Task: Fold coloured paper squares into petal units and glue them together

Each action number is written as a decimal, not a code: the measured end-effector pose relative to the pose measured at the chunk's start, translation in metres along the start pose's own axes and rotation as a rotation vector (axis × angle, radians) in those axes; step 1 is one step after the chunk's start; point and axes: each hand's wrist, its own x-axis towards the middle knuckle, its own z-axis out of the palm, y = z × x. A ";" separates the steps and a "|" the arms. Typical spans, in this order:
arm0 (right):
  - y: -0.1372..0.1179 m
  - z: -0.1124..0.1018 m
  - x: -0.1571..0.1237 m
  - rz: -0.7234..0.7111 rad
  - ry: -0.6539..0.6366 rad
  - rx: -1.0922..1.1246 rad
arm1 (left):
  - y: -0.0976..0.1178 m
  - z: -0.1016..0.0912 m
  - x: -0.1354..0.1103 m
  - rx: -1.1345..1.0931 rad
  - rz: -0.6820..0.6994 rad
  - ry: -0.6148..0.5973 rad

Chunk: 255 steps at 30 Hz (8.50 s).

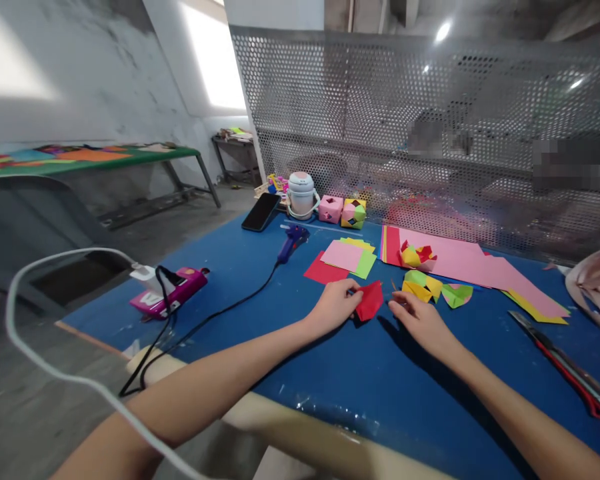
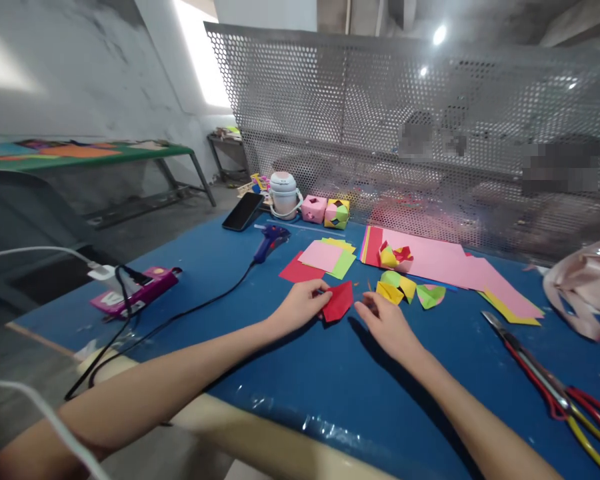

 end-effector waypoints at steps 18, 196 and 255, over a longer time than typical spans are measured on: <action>-0.022 0.027 0.010 -0.122 0.050 0.161 | -0.009 0.004 -0.007 -0.334 -0.075 -0.040; -0.017 0.036 0.001 -0.378 0.134 0.184 | 0.003 0.004 -0.020 -0.108 0.007 -0.150; -0.016 0.033 0.017 -0.196 -0.028 0.007 | 0.001 -0.007 -0.011 -0.209 -0.096 -0.051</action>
